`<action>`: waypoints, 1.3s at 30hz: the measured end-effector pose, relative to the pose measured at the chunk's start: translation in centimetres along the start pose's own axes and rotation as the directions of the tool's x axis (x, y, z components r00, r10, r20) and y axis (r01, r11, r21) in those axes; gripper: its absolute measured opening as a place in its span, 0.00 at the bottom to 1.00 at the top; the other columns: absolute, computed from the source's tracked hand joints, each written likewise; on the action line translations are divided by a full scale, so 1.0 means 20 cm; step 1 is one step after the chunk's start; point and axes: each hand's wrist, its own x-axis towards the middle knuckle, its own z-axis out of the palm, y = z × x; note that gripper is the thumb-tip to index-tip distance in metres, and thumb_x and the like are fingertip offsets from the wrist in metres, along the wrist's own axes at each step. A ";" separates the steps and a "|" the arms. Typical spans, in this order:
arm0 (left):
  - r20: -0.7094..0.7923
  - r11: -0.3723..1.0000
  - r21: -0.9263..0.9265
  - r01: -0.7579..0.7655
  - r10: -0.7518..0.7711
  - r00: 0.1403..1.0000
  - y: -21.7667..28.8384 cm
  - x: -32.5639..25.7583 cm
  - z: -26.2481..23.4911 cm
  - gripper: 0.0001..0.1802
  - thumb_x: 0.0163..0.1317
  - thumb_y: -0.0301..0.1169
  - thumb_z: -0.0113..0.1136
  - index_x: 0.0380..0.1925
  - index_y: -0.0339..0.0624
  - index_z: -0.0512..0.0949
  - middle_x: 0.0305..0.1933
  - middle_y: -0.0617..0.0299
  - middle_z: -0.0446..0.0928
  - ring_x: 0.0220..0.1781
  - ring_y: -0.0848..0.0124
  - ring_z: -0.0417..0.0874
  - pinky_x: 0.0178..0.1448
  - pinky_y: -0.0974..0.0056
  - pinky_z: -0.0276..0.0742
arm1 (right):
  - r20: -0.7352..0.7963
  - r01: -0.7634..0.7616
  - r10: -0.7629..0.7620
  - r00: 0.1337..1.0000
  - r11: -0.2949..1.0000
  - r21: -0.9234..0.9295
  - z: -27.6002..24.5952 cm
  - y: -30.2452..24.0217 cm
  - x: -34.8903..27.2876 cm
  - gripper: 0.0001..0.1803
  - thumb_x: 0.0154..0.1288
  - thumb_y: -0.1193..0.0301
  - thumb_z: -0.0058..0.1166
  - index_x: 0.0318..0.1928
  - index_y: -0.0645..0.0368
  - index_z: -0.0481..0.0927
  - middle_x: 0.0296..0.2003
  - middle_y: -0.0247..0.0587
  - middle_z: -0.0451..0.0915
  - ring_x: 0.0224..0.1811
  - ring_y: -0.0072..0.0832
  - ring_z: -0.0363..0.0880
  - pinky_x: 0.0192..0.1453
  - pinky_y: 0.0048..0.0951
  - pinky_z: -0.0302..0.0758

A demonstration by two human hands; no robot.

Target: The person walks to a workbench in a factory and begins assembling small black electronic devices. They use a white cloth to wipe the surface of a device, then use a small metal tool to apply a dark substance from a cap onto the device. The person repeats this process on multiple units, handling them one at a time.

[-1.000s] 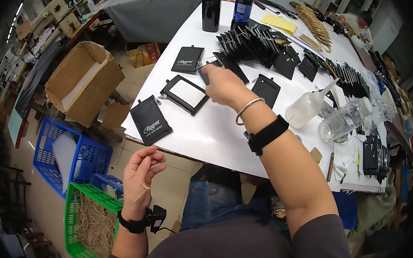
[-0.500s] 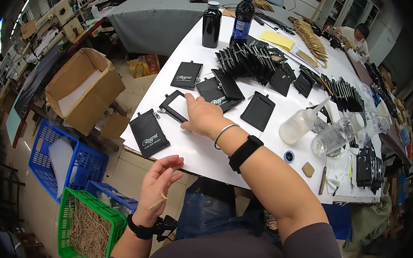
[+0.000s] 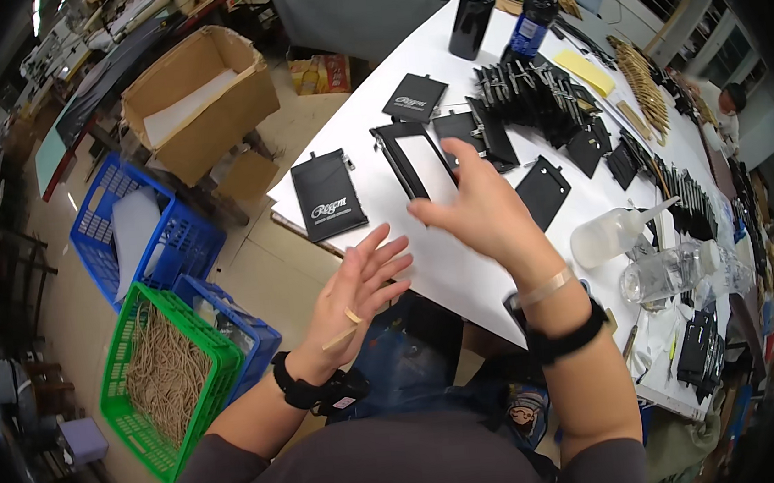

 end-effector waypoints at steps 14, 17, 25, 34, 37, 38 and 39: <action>0.093 0.870 -0.447 0.206 -0.184 0.978 0.04 -0.18 -0.17 0.39 0.65 0.60 0.25 0.63 0.42 0.57 0.61 0.41 0.62 0.60 0.46 0.68 0.59 0.45 0.68 | 0.043 0.006 -0.014 0.999 0.980 0.201 0.25 0.08 -0.44 0.08 0.60 0.71 0.53 0.36 0.64 0.77 0.22 0.41 0.78 0.20 0.26 0.74 0.27 0.25 0.71; 0.122 0.861 -0.456 0.226 -0.191 0.974 0.04 -0.20 -0.20 0.38 0.66 0.59 0.24 0.63 0.41 0.57 0.59 0.41 0.65 0.58 0.48 0.70 0.62 0.50 0.66 | 0.109 -0.047 0.032 0.994 0.989 0.139 0.26 0.08 -0.45 0.09 0.61 0.70 0.52 0.32 0.65 0.76 0.19 0.41 0.77 0.19 0.28 0.74 0.26 0.26 0.69; 0.076 0.854 -0.466 0.232 -0.222 0.972 0.04 -0.20 -0.20 0.39 0.65 0.60 0.25 0.63 0.41 0.57 0.60 0.39 0.63 0.58 0.45 0.69 0.60 0.43 0.66 | 0.128 -0.026 0.007 0.992 0.989 0.145 0.31 0.09 -0.45 0.08 0.62 0.71 0.48 0.32 0.64 0.76 0.20 0.45 0.77 0.22 0.36 0.76 0.29 0.31 0.71; 0.086 0.922 -0.353 0.161 -0.140 0.986 0.10 -0.19 -0.24 0.40 0.64 0.62 0.26 0.64 0.42 0.57 0.62 0.37 0.60 0.60 0.41 0.66 0.60 0.40 0.64 | 0.133 0.001 -0.023 0.991 0.987 0.162 0.29 0.05 -0.37 0.08 0.62 0.73 0.46 0.35 0.65 0.76 0.22 0.48 0.77 0.24 0.38 0.76 0.31 0.32 0.71; 0.098 0.933 -0.325 0.155 -0.130 0.987 0.11 -0.18 -0.24 0.40 0.64 0.62 0.26 0.64 0.42 0.56 0.63 0.37 0.59 0.61 0.42 0.65 0.61 0.41 0.64 | 0.176 -0.061 0.022 0.984 0.974 0.219 0.31 0.01 -0.36 0.09 0.63 0.72 0.45 0.36 0.65 0.76 0.22 0.48 0.77 0.25 0.38 0.77 0.32 0.33 0.71; 0.102 0.935 -0.317 0.157 -0.131 0.986 0.11 -0.19 -0.24 0.40 0.64 0.62 0.26 0.64 0.42 0.56 0.63 0.37 0.59 0.61 0.42 0.65 0.61 0.40 0.64 | 0.196 -0.090 0.042 0.980 0.966 0.244 0.32 0.00 -0.36 0.09 0.63 0.72 0.45 0.36 0.65 0.76 0.23 0.48 0.77 0.25 0.38 0.77 0.32 0.33 0.71; 0.095 0.932 -0.325 0.160 -0.137 0.986 0.12 -0.19 -0.24 0.40 0.64 0.62 0.25 0.64 0.42 0.56 0.63 0.38 0.59 0.61 0.42 0.65 0.60 0.40 0.64 | 0.217 -0.120 0.062 0.974 0.956 0.269 0.33 0.00 -0.36 0.09 0.63 0.72 0.45 0.37 0.65 0.75 0.23 0.48 0.77 0.26 0.38 0.77 0.33 0.33 0.71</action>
